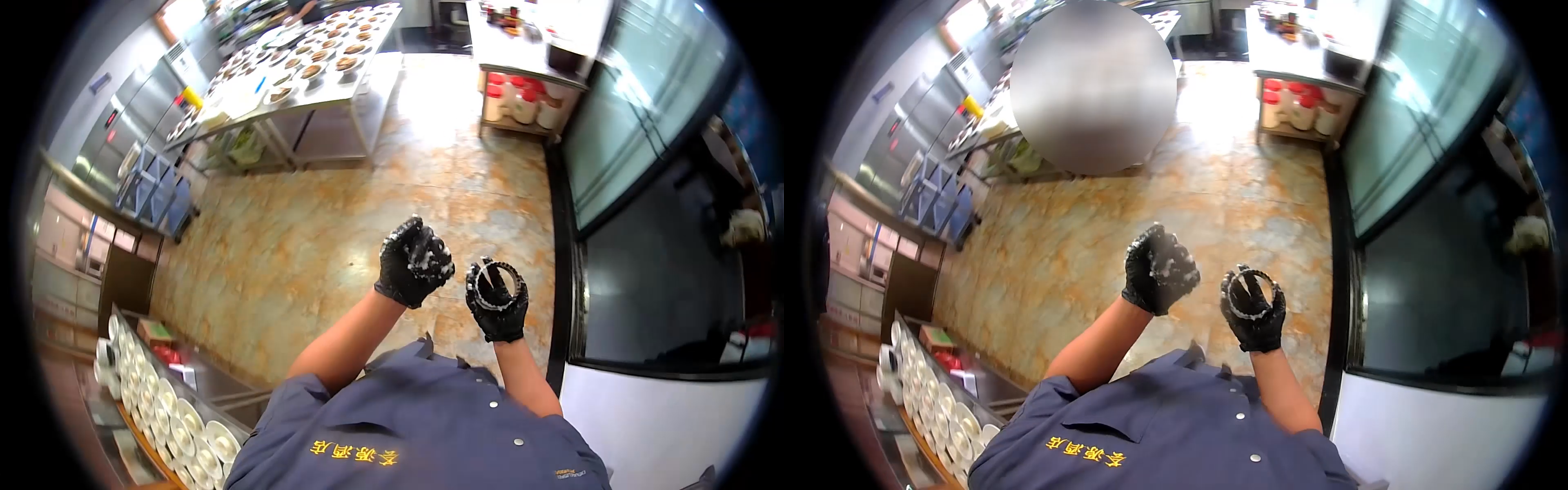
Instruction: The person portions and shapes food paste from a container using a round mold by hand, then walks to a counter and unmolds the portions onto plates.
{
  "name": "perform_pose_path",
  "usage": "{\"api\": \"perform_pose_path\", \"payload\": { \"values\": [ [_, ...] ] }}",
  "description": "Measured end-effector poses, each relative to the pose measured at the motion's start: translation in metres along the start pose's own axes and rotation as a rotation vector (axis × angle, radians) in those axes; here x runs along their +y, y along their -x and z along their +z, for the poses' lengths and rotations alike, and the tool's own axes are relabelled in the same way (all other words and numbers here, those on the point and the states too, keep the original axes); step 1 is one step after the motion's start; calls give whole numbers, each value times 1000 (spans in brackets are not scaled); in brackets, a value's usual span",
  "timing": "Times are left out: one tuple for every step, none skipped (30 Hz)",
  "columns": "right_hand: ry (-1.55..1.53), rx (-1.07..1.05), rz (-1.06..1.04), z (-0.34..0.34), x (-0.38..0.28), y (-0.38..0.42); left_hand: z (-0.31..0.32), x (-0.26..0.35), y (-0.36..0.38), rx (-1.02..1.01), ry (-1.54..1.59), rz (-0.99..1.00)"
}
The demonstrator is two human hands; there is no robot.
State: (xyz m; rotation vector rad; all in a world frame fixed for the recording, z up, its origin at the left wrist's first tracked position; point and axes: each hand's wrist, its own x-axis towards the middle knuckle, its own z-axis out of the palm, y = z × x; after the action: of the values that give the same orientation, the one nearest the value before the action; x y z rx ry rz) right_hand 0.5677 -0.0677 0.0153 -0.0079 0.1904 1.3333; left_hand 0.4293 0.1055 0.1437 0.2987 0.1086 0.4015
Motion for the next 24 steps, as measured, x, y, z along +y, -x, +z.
{"api": "perform_pose_path", "payload": {
  "values": [
    [34,10,36,11,20,-29,-12,31,0,-38,-5,40],
    [72,16,67,23,41,-55,-20,53,0,-82,-10,77],
    [120,-9,155,31,56,-82,-24,71,2,-1,35,108],
    [90,-20,239,46,79,-117,-27,104,3,40,37,141],
    [59,-46,299,47,90,-143,-30,126,5,82,28,181],
    [27,-76,365,46,100,-172,-38,150,5,124,15,227],
    [66,-49,363,52,112,-205,-58,185,0,28,7,246],
    [126,12,358,51,119,-237,-73,218,-6,-61,-9,305],
    [141,26,386,50,121,-265,-87,248,-8,-69,-16,388],
    [157,40,417,49,122,-291,-102,278,-8,-76,-25,475],
    [168,154,316,32,128,-321,-119,305,2,-8,-28,547],
    [197,154,324,32,132,-348,-142,333,16,158,-50,635],
    [204,71,394,29,134,-379,-184,363,32,135,-90,686],
    [199,-25,460,27,141,-417,-220,390,58,247,-169,714],
    [187,43,506,29,152,-453,-262,405,88,395,-179,779],
    [172,113,544,33,167,-488,-290,409,122,692,-23,819],
    [224,10,563,42,187,-522,-321,412,147,1125,129,878],
    [284,27,651,50,204,-553,-352,398,182,1339,214,897],
    [297,105,694,53,221,-582,-403,365,230,1411,197,878],
    [313,180,731,55,240,-612,-438,330,268,1583,242,839],
    [299,205,794,59,258,-638,-453,289,288,1822,359,829],
    [285,230,856,63,275,-664,-462,252,312,1638,504,841],
    [293,218,877,61,294,-693,-463,234,319,1645,559,853],
    [300,204,893,57,312,-718,-463,220,319,1682,612,880]
  ]
}}
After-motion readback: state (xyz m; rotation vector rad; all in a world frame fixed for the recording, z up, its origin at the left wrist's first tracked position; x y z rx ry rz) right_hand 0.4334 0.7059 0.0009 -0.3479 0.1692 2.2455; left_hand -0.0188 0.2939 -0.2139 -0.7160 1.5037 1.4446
